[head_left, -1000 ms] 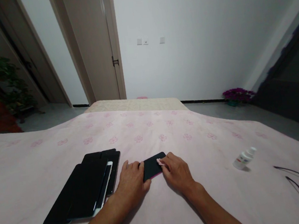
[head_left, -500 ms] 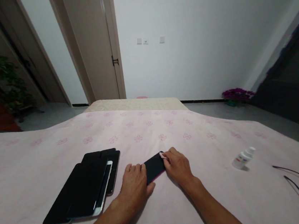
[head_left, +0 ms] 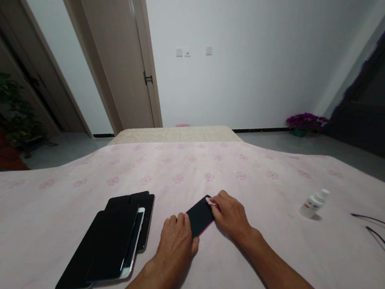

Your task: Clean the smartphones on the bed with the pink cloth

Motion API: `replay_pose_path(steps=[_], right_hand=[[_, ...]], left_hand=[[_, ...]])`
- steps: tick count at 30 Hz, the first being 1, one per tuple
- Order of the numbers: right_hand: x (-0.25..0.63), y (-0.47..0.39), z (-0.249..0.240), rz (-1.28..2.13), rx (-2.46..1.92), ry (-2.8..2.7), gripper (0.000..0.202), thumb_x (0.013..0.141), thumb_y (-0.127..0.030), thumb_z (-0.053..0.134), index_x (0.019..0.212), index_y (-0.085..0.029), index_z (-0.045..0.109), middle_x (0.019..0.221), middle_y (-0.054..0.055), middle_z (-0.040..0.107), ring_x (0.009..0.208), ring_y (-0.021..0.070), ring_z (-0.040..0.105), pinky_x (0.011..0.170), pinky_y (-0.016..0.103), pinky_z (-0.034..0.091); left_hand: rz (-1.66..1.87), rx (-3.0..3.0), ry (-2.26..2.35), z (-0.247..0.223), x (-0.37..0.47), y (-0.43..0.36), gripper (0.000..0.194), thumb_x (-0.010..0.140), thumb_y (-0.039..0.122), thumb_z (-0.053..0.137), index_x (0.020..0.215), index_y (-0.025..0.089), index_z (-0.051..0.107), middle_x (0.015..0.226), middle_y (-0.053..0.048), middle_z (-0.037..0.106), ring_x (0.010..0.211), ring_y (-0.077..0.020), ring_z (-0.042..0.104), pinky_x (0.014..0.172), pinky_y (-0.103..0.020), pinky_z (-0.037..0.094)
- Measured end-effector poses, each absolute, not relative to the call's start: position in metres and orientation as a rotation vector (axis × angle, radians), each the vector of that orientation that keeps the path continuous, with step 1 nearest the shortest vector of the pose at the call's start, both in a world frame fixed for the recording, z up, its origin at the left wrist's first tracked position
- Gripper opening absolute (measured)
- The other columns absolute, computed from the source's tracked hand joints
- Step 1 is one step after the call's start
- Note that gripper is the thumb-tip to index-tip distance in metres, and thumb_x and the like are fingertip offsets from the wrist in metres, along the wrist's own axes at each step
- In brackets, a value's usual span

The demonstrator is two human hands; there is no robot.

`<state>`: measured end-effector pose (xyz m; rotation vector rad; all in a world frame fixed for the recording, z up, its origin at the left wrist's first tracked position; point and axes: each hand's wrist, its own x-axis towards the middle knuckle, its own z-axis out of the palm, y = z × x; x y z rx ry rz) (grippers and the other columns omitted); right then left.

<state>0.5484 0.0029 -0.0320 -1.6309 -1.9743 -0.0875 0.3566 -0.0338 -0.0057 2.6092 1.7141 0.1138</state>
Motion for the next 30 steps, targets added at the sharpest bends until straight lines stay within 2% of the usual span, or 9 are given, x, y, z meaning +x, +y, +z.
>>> replay_pose_path(steps=[4, 7, 11, 17, 24, 30], right_hand=[[0.532, -0.015, -0.032, 0.005, -1.454, -2.082, 0.016, 0.088, -0.013, 0.054, 0.091, -0.021, 0.068, 0.086, 0.003, 0.060, 0.076, 0.0164, 0.057, 0.070, 0.028, 0.039], [0.523, -0.025, -0.029, 0.077, -1.323, -2.188, 0.015, 0.089, -0.013, 0.054, 0.088, -0.021, 0.067, 0.085, 0.003, 0.060, 0.077, 0.0165, 0.056, 0.070, 0.028, 0.039], [0.535, -0.017, -0.028, 0.048, -1.382, -2.048, 0.015, 0.089, -0.015, 0.054, 0.086, -0.021, 0.068, 0.082, 0.002, 0.059, 0.074, 0.0163, 0.057, 0.069, 0.029, 0.041], [0.556, 0.003, -0.029, 0.081, -1.375, -1.667, 0.017, 0.092, -0.023, 0.055, 0.095, -0.020, 0.071, 0.082, 0.003, 0.059, 0.071, 0.0156, 0.058, 0.065, 0.028, 0.045], [0.531, -0.011, -0.023, 0.107, -1.144, -1.791, 0.019, 0.094, -0.018, 0.053, 0.104, -0.021, 0.069, 0.090, 0.005, 0.061, 0.086, 0.0182, 0.060, 0.077, 0.031, 0.050], [0.537, -0.006, -0.020, 0.064, -1.130, -1.826, 0.019, 0.095, -0.019, 0.053, 0.105, -0.022, 0.069, 0.090, 0.006, 0.062, 0.086, 0.0190, 0.060, 0.078, 0.032, 0.050]], left_hand=[[0.124, 2.614, 1.699, -0.006, 0.356, -0.033, 0.035, 0.084, 0.025, 0.059, 0.114, 0.007, 0.063, 0.104, -0.016, 0.064, 0.097, -0.0339, 0.060, 0.088, -0.046, 0.046], [0.141, 2.628, 1.678, -0.007, 0.354, -0.032, 0.033, 0.083, 0.024, 0.059, 0.112, 0.008, 0.065, 0.102, -0.016, 0.065, 0.096, -0.0341, 0.060, 0.087, -0.046, 0.047], [0.196, 2.649, 1.659, -0.010, 0.352, -0.029, 0.037, 0.084, 0.027, 0.060, 0.114, 0.006, 0.065, 0.102, -0.017, 0.066, 0.097, -0.0348, 0.061, 0.087, -0.046, 0.047], [0.206, 2.679, 1.600, -0.010, 0.349, -0.021, 0.033, 0.093, 0.031, 0.053, 0.113, 0.010, 0.067, 0.103, -0.017, 0.071, 0.095, -0.0341, 0.065, 0.084, -0.046, 0.049], [0.193, 2.664, 1.570, -0.002, 0.343, -0.015, 0.030, 0.100, 0.030, 0.043, 0.107, 0.017, 0.068, 0.093, -0.011, 0.076, 0.085, -0.0287, 0.071, 0.077, -0.039, 0.051], [0.234, 2.686, 1.560, -0.001, 0.336, -0.015, 0.030, 0.102, 0.028, 0.041, 0.106, 0.018, 0.068, 0.089, -0.011, 0.076, 0.082, -0.0275, 0.073, 0.074, -0.037, 0.052]])
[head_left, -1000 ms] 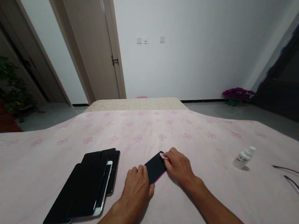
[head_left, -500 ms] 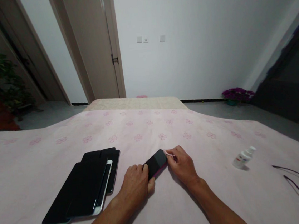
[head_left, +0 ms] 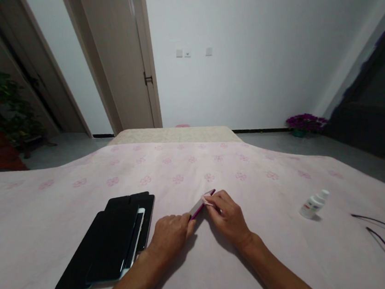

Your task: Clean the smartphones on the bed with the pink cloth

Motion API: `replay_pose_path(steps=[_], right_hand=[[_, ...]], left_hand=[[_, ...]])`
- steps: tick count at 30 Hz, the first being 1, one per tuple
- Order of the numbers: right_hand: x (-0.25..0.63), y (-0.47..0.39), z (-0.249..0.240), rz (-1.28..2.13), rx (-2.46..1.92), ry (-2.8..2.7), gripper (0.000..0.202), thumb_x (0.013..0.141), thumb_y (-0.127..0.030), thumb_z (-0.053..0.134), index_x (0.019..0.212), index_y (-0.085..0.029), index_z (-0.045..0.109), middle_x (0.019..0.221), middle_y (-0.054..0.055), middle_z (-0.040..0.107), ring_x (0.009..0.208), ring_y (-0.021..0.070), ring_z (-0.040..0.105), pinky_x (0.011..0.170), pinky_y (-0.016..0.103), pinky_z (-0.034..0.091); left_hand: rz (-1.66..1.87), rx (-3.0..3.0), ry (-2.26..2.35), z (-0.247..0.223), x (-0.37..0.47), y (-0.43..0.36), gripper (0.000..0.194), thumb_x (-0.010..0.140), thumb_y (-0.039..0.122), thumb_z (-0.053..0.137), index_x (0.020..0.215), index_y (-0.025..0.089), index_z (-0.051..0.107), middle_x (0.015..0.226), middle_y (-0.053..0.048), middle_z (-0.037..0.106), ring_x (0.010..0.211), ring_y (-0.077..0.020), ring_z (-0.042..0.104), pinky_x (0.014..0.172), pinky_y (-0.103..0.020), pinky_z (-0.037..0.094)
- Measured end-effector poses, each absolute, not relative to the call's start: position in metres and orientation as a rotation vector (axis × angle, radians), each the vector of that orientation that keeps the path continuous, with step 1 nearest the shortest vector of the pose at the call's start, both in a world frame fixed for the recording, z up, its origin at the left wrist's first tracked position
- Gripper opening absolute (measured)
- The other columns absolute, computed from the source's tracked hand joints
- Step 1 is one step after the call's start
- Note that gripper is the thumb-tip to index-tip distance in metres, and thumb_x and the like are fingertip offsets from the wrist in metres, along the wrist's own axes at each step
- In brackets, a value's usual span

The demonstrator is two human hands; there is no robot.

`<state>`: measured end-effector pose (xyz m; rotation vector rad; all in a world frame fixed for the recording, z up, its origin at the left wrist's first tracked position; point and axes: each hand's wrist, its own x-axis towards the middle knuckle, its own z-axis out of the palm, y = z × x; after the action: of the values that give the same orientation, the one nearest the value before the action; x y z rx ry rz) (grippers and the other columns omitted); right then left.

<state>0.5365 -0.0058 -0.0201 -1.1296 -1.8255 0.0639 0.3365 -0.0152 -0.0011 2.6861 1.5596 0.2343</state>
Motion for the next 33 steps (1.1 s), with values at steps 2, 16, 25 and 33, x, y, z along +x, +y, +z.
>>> replay_pose_path(steps=[2, 16, 25, 33], right_hand=[[0.541, -0.003, -0.020, 0.045, -1.190, -1.760, 0.019, 0.095, -0.020, 0.053, 0.104, -0.021, 0.069, 0.090, 0.006, 0.062, 0.084, 0.0186, 0.061, 0.077, 0.032, 0.050], [0.540, 0.000, -0.014, 0.056, -1.219, -1.719, 0.022, 0.094, -0.022, 0.052, 0.105, -0.020, 0.072, 0.090, 0.007, 0.063, 0.084, 0.0187, 0.060, 0.076, 0.032, 0.049], [0.555, 0.024, -0.028, 0.323, -1.361, -1.424, 0.033, 0.090, -0.041, 0.056, 0.097, -0.017, 0.076, 0.086, 0.008, 0.067, 0.076, 0.0192, 0.061, 0.067, 0.030, 0.047], [0.560, 0.023, -0.033, 0.395, -1.526, -1.568, 0.034, 0.087, -0.037, 0.051, 0.067, -0.020, 0.072, 0.067, 0.003, 0.065, 0.068, 0.0195, 0.062, 0.066, 0.029, 0.044]], left_hand=[[0.247, 2.696, 1.555, -0.002, 0.335, -0.015, 0.030, 0.101, 0.028, 0.041, 0.105, 0.018, 0.069, 0.087, -0.011, 0.076, 0.083, -0.0273, 0.073, 0.074, -0.036, 0.051], [0.441, 2.815, 1.469, -0.012, 0.327, -0.021, 0.027, 0.100, 0.024, 0.044, 0.094, 0.019, 0.069, 0.075, -0.007, 0.073, 0.071, -0.0238, 0.072, 0.066, -0.031, 0.049], [0.472, 2.722, 1.492, -0.012, 0.325, -0.020, 0.033, 0.102, 0.027, 0.037, 0.095, 0.019, 0.069, 0.076, -0.008, 0.073, 0.072, -0.0237, 0.072, 0.065, -0.030, 0.048], [0.380, 2.621, 1.517, -0.004, 0.327, -0.021, 0.032, 0.101, 0.027, 0.037, 0.100, 0.018, 0.068, 0.082, -0.010, 0.075, 0.077, -0.0258, 0.072, 0.067, -0.031, 0.048]])
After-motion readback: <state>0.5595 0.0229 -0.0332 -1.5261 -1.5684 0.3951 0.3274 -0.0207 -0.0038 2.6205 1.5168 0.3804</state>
